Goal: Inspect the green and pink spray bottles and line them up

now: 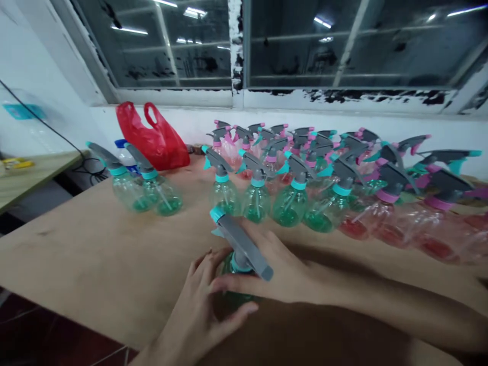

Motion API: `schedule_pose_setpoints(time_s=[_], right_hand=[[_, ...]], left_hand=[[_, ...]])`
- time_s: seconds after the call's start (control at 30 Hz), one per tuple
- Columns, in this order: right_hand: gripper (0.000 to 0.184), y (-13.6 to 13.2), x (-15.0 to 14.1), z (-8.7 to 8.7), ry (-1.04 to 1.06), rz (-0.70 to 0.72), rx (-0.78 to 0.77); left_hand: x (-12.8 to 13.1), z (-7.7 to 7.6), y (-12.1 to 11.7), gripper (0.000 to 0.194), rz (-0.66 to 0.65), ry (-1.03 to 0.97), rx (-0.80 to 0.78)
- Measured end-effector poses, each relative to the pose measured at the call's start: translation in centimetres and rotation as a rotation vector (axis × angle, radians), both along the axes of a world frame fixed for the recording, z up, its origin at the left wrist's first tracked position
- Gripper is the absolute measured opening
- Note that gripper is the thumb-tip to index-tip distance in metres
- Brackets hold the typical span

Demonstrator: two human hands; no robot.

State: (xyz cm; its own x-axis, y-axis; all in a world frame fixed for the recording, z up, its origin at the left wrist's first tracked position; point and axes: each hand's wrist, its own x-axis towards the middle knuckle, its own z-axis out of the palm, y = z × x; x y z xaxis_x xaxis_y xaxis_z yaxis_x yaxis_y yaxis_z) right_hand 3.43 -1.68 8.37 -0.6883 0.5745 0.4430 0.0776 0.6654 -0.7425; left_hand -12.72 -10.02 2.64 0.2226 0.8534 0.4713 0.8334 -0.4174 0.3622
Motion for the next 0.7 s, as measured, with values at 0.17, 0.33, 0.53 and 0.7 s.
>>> schedule_pose_setpoints(time_s=[0.17,0.33,0.53,0.7], right_hand=[[0.073,0.3,-0.8,0.3,-0.206,-0.014,0.024],[0.065,1.0,-0.8,1.0,-0.297,-0.074,0.120],[0.039,3.0,-1.5,2.6,-0.263,-0.193,0.325],[0.026,6.3,-3.0,4.8,-0.214,-0.389,0.628]], left_hand=[[-3.8,-0.2,0.1,0.061,0.116,-0.105,-0.022],[-7.4,-0.3,1.7,0.056,0.269,-0.104,0.049],[-11.3,-0.5,5.0,0.057,0.349,0.030,0.223],[-12.4,0.2,7.6,0.059,0.410,0.138,0.236]])
